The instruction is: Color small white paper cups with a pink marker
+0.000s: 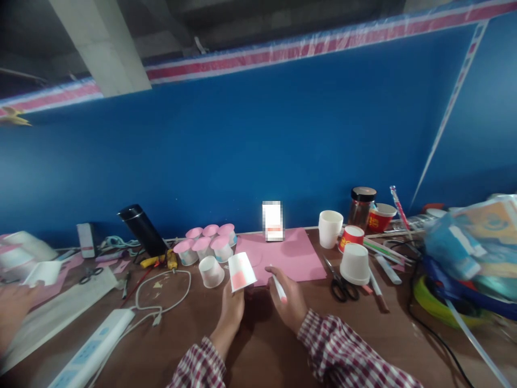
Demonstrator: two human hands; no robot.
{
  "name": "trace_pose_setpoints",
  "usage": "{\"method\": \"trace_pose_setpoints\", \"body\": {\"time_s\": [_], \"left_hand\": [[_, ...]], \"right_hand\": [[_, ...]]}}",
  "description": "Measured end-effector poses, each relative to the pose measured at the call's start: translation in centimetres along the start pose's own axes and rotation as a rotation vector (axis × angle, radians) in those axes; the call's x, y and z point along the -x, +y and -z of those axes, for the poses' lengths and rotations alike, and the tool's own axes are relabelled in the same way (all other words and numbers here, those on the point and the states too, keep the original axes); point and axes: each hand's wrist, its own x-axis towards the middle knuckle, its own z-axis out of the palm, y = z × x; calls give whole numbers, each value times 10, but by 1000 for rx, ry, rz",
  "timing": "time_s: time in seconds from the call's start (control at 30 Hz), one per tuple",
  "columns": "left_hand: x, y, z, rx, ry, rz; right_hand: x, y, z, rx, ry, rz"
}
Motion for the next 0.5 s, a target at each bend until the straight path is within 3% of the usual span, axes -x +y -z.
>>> {"method": "trace_pose_setpoints", "body": {"time_s": [0.5], "left_hand": [[1,0,1,-19,-58,-37]], "right_hand": [[-2,-9,4,4,23,14]]}}
